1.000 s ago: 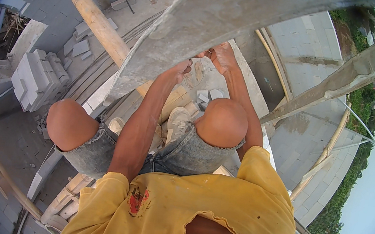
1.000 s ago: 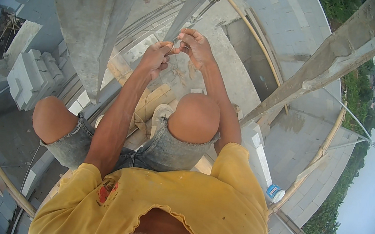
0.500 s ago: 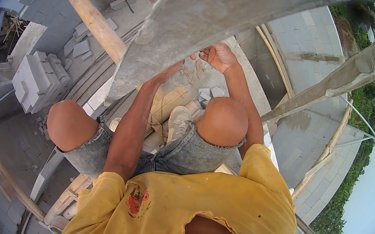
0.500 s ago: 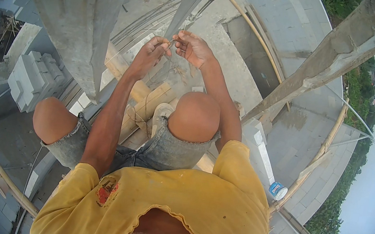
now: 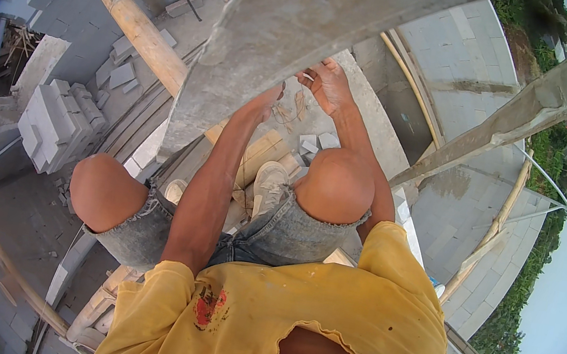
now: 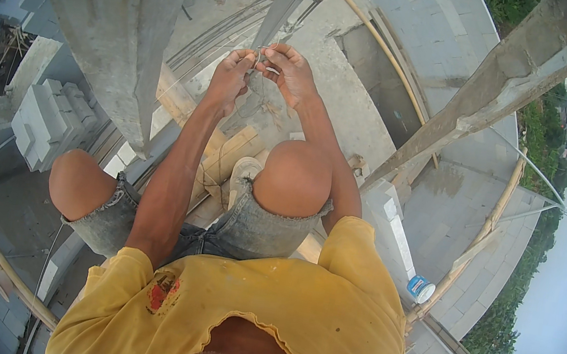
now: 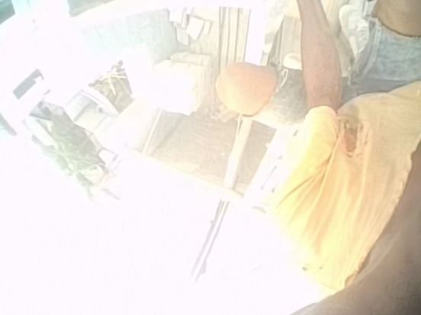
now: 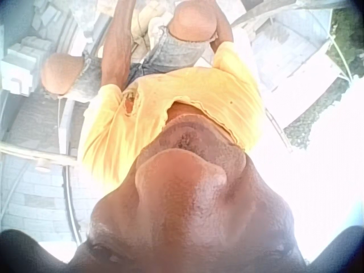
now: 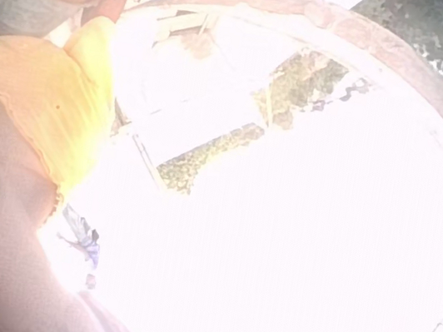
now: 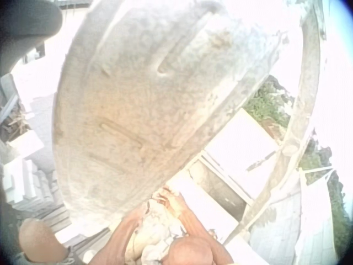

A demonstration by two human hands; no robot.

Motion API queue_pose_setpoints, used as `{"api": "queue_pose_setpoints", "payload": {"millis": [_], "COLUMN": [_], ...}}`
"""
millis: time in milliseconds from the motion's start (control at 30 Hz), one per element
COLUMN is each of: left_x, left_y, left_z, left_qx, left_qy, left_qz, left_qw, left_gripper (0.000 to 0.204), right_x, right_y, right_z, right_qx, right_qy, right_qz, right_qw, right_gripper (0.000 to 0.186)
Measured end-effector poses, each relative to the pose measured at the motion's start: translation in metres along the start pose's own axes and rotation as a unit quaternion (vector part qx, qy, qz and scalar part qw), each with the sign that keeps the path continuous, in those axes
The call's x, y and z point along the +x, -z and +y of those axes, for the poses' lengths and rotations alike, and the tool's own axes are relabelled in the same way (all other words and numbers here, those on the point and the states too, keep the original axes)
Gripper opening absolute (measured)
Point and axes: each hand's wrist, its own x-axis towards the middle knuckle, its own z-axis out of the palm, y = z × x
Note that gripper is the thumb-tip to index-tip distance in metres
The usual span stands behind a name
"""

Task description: Installing and securing metal trim or support bars onto the wall of a construction site.

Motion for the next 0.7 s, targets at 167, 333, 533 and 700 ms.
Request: {"api": "queue_pose_setpoints", "payload": {"millis": [167,333,533,700], "left_x": [0.001,-0.003,-0.009,-0.001], "left_y": [0.008,0.018,0.034,0.035], "left_z": [0.002,-0.007,-0.009,-0.019], "left_qx": [-0.132,-0.165,-0.107,-0.073], "left_qy": [0.145,0.114,0.147,0.168], "left_qz": [-0.015,-0.173,-0.170,-0.193], "left_qw": [0.981,0.964,0.968,0.964], "left_gripper": [0.018,0.018,0.021,0.022], "right_x": [0.001,0.005,0.003,-0.011], "right_y": [0.000,-0.001,0.005,0.008], "right_z": [-0.002,0.002,0.003,0.007], "right_qx": [-0.013,-0.080,-0.077,-0.028], "right_qy": [0.007,0.022,-0.003,-0.010], "right_qz": [0.056,0.020,-0.012,-0.026], "right_qw": [0.998,0.996,0.997,0.999], "right_gripper": [0.021,0.023,0.030,0.036]}}
